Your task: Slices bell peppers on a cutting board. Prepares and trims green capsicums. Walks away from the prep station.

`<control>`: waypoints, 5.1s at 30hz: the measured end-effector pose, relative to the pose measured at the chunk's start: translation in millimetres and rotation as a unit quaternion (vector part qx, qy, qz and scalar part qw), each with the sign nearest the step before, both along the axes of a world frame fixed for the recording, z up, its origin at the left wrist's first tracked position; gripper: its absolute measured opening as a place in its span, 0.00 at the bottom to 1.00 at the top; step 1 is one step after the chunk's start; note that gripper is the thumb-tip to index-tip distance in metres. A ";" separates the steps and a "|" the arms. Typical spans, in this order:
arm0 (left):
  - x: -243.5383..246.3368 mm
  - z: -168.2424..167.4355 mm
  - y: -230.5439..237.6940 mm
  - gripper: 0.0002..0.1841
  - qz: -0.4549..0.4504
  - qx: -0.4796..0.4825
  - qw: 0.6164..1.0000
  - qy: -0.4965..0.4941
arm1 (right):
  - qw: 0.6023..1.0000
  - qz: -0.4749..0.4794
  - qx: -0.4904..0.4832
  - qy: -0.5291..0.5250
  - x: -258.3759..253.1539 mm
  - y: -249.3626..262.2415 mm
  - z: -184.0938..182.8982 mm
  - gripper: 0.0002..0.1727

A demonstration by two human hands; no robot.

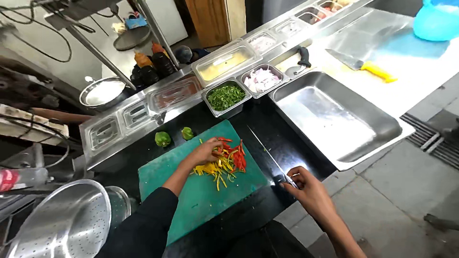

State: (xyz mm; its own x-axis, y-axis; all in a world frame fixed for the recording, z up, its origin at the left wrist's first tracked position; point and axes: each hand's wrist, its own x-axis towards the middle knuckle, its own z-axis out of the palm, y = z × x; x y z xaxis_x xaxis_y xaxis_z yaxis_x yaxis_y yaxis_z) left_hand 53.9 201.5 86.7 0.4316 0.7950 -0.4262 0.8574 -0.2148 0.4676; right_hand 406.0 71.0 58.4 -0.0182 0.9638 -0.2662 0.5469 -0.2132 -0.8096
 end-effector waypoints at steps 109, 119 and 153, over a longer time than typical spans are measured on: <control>-16.1 -21.4 -99.2 0.55 0.412 0.049 0.900 -0.131 | 0.960 0.195 -0.160 0.120 -39.1 25.3 -6.1 0.20; -7.8 -5.2 -84.5 0.27 0.417 0.074 0.885 -0.195 | 0.946 0.255 -0.138 0.147 -66.7 41.2 18.1 0.20; 50.8 -22.4 -4.2 0.13 0.296 0.089 0.950 0.052 | 0.993 0.095 -0.054 0.046 -17.6 0.9 15.4 0.19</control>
State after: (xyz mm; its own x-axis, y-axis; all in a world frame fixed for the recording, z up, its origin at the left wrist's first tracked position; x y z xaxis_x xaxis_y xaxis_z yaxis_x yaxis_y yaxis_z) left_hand 104.7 197.3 64.2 -0.1494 0.9489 -0.2779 0.8922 0.2505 0.3758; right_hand 388.4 71.9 73.7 -0.2271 0.9061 -0.3570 0.5099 -0.2017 -0.8362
